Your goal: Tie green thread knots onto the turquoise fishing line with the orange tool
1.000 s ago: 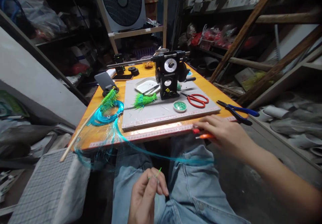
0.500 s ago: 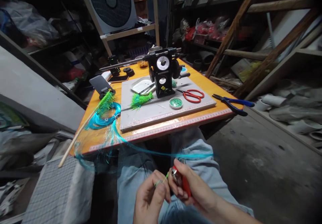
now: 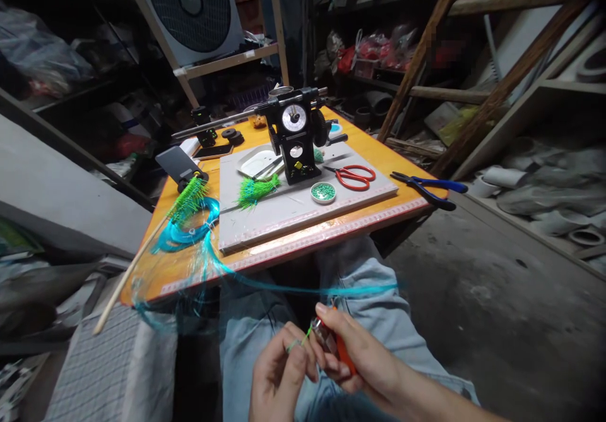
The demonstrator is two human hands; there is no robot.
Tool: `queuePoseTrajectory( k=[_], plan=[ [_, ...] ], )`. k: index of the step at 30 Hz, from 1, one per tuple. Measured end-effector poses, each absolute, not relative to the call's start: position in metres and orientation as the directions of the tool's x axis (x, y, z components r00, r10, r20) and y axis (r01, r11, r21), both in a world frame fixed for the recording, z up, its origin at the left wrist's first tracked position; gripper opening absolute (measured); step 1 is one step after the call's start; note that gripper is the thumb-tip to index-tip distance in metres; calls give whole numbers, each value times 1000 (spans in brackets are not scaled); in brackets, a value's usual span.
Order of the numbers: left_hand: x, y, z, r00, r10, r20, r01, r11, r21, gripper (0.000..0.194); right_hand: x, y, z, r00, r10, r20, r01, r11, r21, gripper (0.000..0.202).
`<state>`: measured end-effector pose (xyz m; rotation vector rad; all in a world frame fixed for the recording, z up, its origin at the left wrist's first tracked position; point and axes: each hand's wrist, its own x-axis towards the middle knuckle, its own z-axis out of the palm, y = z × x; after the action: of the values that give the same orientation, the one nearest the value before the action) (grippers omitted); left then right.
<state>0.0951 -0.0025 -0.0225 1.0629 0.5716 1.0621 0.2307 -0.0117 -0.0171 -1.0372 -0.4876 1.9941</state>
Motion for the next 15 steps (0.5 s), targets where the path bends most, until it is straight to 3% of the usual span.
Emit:
queuePoseTrajectory(
  k=[15],
  plan=[
    [94, -3, -24, 406, 909, 92, -417, 94, 904, 30, 230, -12, -22, -328, 820, -470, -482, -573, -663, 62]
  ],
)
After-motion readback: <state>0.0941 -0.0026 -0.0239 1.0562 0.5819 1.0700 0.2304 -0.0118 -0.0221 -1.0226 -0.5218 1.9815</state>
